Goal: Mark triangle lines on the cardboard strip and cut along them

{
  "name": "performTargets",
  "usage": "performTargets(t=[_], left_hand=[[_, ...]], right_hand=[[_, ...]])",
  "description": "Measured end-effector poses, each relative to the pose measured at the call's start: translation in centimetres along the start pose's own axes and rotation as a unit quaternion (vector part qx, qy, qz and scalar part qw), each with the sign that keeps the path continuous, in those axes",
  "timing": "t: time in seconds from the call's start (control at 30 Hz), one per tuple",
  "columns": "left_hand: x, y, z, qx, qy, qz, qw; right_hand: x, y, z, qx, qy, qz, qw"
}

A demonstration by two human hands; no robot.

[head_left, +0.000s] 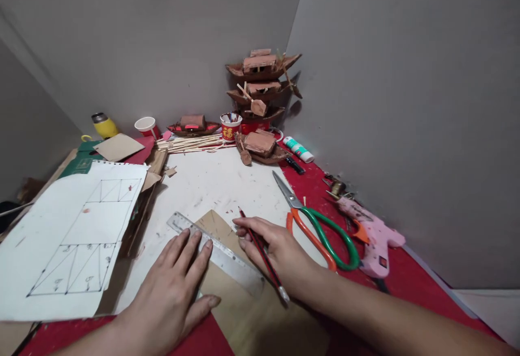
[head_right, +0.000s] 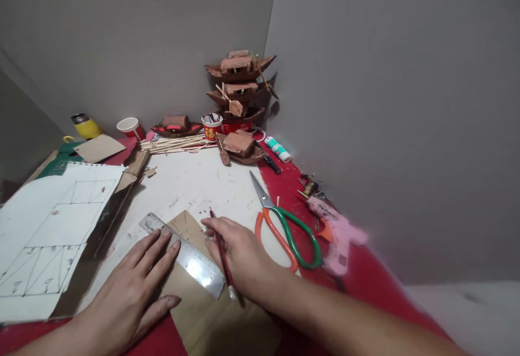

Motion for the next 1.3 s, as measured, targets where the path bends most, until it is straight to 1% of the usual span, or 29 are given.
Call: performTargets(t=[0.1, 0.17, 0.27, 0.37, 0.53, 0.7, 0.77, 0.83, 0.93, 1.07, 1.3], left_hand=[[-0.1, 0.3, -0.2, 0.027, 0.028, 0.021, 0.999], [-0.1, 0.5, -0.5, 0.041, 0.043, 0.026, 0.998], [0.0, 0.7, -0.9, 0.06, 0.052, 0.034, 0.996], [0.1, 0.6, -1.2, 0.067, 0.047, 0.037, 0.996], [0.2, 0.8, -1.0, 0.078, 0.037, 0.042, 0.995], [0.4, 1.0, -0.8, 0.081, 0.038, 0.057, 0.994], [0.8, 1.0, -0.9, 0.079, 0.032, 0.053, 0.995], [1.1, 0.8, -1.0, 0.08, 0.022, 0.061, 0.995], [1.5, 0.6, -1.2, 0.08, 0.012, 0.06, 0.995], [1.2, 0.5, -1.5, 0.074, 0.005, 0.046, 0.996], [1.1, 1.1, -1.4, 0.078, 0.022, 0.045, 0.996]], right_hand=[[0.0, 0.0, 0.2, -0.031, -0.04, -0.035, 0.998], [-0.1, 0.0, 0.2, -0.039, -0.054, -0.04, 0.997], [-0.4, 0.2, -0.1, -0.021, -0.051, -0.044, 0.998], [-0.5, 0.5, -0.6, -0.003, -0.025, -0.058, 0.998], [-0.6, 0.7, -0.9, -0.001, -0.007, -0.056, 0.998], [-0.4, 0.3, -0.5, -0.027, -0.027, -0.053, 0.998], [-0.4, 0.2, -0.4, -0.028, -0.042, -0.054, 0.997], [-0.4, 0.1, -0.3, -0.026, -0.052, -0.054, 0.997], [-0.3, 0.0, -0.2, -0.025, -0.049, -0.055, 0.997], [-0.3, 0.0, -0.1, -0.031, -0.05, -0.052, 0.997], [-0.4, 0.2, -0.2, -0.023, -0.056, -0.061, 0.996]])
Point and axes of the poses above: each hand's wrist, its own y-axis towards the middle knuckle, its own x-axis out of the palm, z = x × y, the point moved 2 cm from there along y, towards the middle knuckle, and after that the axes turned 13 degrees about -x, right-handed, at the moved point
